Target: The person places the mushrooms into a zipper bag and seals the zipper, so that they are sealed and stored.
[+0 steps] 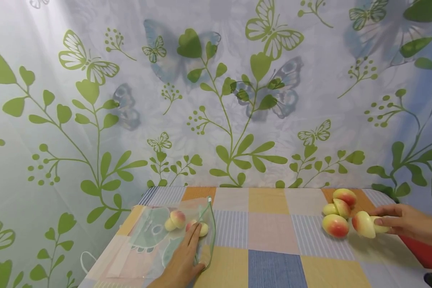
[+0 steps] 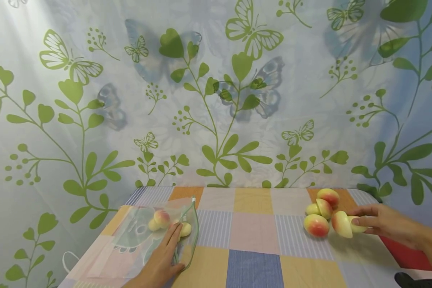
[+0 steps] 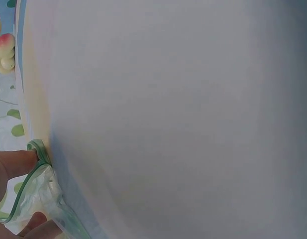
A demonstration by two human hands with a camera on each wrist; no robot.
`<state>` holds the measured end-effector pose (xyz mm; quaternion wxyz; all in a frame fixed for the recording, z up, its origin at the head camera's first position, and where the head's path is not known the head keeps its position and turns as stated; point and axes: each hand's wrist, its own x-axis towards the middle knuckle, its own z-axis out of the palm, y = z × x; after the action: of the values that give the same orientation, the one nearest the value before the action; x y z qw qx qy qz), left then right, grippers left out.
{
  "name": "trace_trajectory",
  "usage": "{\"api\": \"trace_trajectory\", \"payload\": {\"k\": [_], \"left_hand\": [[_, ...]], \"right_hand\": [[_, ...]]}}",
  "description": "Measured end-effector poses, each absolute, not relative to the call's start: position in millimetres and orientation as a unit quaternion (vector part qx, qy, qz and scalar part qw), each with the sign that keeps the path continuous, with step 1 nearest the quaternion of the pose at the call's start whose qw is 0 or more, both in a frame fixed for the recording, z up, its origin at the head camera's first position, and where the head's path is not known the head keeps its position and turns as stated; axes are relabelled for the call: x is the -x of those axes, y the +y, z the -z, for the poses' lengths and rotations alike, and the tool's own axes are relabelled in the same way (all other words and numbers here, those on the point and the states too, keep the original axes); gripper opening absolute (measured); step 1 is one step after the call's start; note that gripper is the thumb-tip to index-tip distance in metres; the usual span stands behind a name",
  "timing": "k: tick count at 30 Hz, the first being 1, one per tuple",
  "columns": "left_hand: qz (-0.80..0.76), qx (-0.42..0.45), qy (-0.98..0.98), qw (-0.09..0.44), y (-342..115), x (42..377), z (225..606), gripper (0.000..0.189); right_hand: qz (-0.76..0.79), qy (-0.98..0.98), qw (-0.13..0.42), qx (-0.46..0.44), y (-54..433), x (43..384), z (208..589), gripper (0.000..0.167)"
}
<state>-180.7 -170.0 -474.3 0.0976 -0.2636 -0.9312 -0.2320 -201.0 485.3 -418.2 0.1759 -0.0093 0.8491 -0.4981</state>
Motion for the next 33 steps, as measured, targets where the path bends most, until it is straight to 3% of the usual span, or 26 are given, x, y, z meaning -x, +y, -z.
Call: {"api": "trace_trajectory", "payload": {"k": [14, 22, 33], "left_hand": [[0.231, 0.263, -0.932, 0.096, -170, 180, 474, 0.116], [0.228, 0.267, -0.932, 0.091, -168, 180, 471, 0.115], [0.232, 0.259, -0.935, 0.075, -168, 181, 470, 0.115]], "right_hand": [[0.489, 0.861, 0.128, 0.062, 461, 204, 404, 0.052], [0.49, 0.857, 0.117, 0.11, 452, 206, 401, 0.037], [0.472, 0.871, 0.09, 0.103, 429, 205, 391, 0.038]]}}
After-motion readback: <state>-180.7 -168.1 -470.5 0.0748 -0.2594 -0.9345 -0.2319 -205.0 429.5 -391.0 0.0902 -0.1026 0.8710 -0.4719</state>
